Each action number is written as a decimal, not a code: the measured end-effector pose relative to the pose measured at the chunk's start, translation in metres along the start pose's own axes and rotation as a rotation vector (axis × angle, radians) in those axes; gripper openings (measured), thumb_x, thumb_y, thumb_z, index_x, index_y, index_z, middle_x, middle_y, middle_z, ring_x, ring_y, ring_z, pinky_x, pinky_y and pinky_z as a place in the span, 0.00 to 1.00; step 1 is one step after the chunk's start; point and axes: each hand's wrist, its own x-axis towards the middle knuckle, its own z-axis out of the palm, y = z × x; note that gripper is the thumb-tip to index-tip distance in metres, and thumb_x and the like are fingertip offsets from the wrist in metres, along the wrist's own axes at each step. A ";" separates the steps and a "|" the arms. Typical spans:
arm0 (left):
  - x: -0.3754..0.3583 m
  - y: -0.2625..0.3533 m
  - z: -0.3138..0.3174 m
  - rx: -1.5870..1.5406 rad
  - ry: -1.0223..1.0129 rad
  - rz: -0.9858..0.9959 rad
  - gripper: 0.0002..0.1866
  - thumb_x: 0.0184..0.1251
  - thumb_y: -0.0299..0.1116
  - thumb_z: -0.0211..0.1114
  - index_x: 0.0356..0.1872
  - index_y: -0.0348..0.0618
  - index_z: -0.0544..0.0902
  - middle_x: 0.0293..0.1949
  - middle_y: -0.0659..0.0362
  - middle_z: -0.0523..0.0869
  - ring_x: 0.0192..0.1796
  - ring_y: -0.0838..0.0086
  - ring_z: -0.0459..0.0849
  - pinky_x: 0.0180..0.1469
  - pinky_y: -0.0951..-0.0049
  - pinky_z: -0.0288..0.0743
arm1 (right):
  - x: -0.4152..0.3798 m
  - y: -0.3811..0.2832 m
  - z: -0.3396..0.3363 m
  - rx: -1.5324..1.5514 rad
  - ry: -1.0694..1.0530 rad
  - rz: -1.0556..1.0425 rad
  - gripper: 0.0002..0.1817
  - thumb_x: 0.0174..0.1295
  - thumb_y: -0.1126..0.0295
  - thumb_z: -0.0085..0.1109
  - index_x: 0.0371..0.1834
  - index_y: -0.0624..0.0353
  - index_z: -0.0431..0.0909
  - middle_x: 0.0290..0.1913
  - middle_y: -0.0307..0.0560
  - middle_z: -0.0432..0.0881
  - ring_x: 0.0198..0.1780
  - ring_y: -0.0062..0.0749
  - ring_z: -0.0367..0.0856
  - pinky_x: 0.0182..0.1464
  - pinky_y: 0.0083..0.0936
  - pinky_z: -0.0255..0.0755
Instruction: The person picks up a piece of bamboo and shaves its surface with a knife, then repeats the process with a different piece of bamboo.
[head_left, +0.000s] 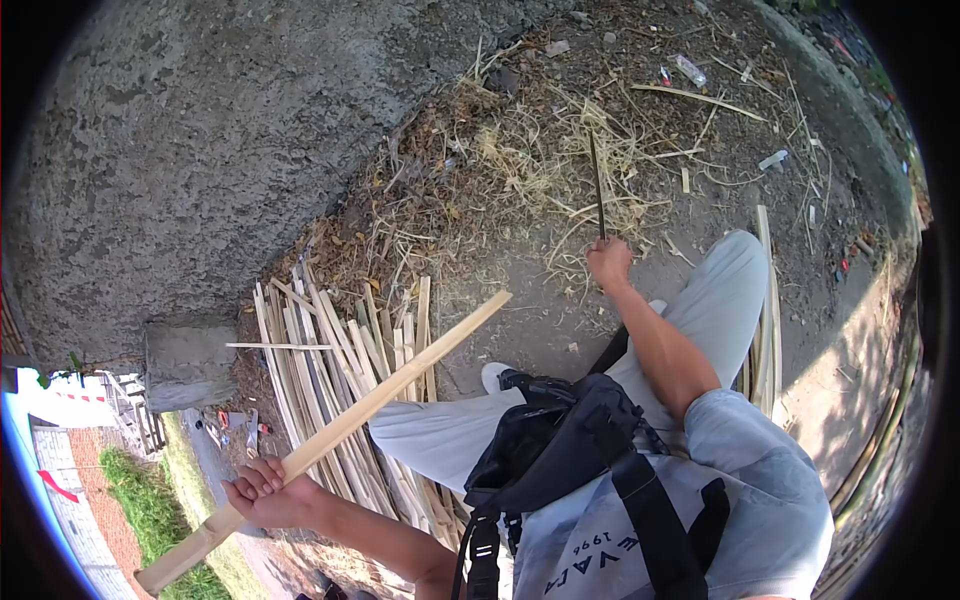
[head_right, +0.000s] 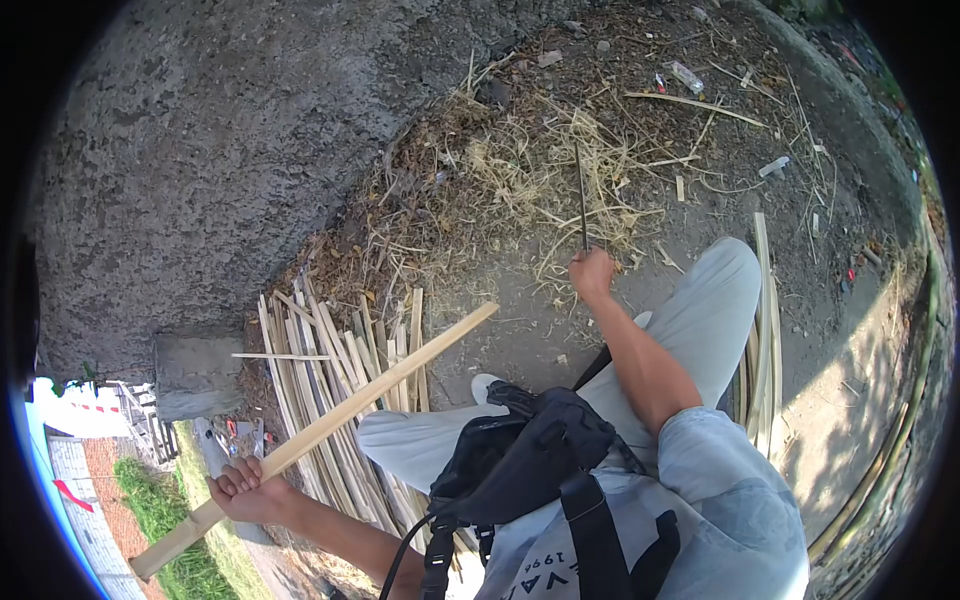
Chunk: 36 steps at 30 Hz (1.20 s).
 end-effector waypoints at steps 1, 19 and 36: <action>-0.004 -0.009 0.010 0.011 0.016 -0.008 0.22 0.75 0.37 0.51 0.16 0.54 0.59 0.11 0.67 0.57 0.12 0.81 0.55 0.15 0.81 0.51 | -0.005 -0.006 -0.008 0.005 -0.021 -0.013 0.11 0.53 0.69 0.64 0.31 0.68 0.80 0.30 0.64 0.84 0.37 0.58 0.84 0.43 0.44 0.75; -0.010 -0.116 0.112 0.236 -0.410 -0.221 0.15 0.76 0.41 0.53 0.30 0.44 0.67 0.27 0.61 0.70 0.31 0.74 0.72 0.39 0.73 0.67 | -0.014 -0.035 -0.033 0.192 -0.200 0.133 0.12 0.54 0.65 0.67 0.26 0.64 0.80 0.21 0.46 0.83 0.23 0.29 0.84 0.31 0.30 0.75; 0.030 -0.139 0.119 0.360 -0.632 0.141 0.18 0.69 0.38 0.66 0.46 0.29 0.77 0.40 0.51 0.82 0.36 0.65 0.87 0.43 0.70 0.84 | -0.020 -0.030 -0.022 0.236 -0.407 0.098 0.19 0.64 0.60 0.62 0.25 0.68 0.78 0.19 0.44 0.81 0.17 0.26 0.80 0.19 0.25 0.72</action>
